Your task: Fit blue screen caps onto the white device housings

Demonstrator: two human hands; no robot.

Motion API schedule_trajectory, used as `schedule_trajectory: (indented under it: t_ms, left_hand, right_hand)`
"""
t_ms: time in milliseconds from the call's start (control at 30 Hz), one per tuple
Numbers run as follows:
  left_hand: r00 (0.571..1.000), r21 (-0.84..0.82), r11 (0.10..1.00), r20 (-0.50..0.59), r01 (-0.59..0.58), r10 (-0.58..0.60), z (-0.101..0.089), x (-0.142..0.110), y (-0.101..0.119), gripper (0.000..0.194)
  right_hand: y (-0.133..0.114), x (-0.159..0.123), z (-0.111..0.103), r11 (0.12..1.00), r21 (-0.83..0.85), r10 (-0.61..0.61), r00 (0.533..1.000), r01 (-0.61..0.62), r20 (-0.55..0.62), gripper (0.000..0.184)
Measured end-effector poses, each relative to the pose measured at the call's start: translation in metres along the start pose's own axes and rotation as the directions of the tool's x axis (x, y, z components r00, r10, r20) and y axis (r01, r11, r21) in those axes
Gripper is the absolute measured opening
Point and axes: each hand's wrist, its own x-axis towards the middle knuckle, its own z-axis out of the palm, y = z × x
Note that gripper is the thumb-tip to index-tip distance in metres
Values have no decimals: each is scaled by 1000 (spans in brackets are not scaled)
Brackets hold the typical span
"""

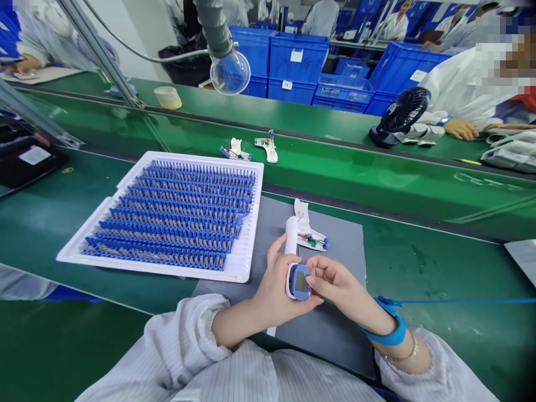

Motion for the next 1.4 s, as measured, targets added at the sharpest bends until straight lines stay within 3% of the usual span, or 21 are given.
schedule_trajectory:
  t_ms: [233,433,667,733,833,900,967,1033,1067,1133,1200,1333,1400]
  left_hand:
    - [1000,-27,1000,-25,-5,4,0,1,-3,65]
    - [1000,-22,1000,23,-1,2,0,0,-2,60]
    - [987,-28,989,58,-146,147,-1,-1,-1,39]
    - [987,-19,990,86,-136,138,1,-3,-4,46]
    - [976,-15,999,211,-51,53,5,-7,-6,87]
    - [949,-27,999,315,36,-25,5,-8,-3,98]
    - [912,-47,991,398,125,-97,2,-7,2,83]
    - [877,-80,978,462,193,-135,-3,-4,10,67]
    - [859,-99,971,493,216,-141,-6,-3,14,62]
    - [835,-149,959,536,242,-128,-9,-1,18,57]
    - [832,-216,941,545,262,-107,-8,-3,17,54]
    - [836,-331,894,543,301,-80,8,-8,0,52]
    - [797,-339,856,591,390,-129,17,-6,-9,53]
  right_hand:
    - [0,0,-2,1000,-5,-11,1000,11,-11,32]
    - [5,0,-2,1000,8,-2,1000,3,-19,33]
    - [11,3,3,993,103,54,997,-59,51,36]
    - [9,1,1,995,81,51,998,-54,35,35]
    - [-5,-12,-23,987,-150,42,995,-56,-91,33]
    - [-17,-26,-54,878,-462,30,978,-124,-205,33]
    - [-29,-40,-92,601,-749,27,943,-280,-331,30]
    - [-38,-49,-126,272,-846,-35,874,-458,-484,24]
    - [-42,-49,-140,169,-847,-86,848,-504,-522,23]
    - [-51,-37,-155,90,-860,-180,841,-503,-511,27]
    - [-60,-5,-160,108,-902,-229,872,-419,-432,36]
    - [-75,99,-157,151,-936,-275,896,-318,-349,41]
    - [-79,156,-159,157,-935,-301,886,-318,-352,42]
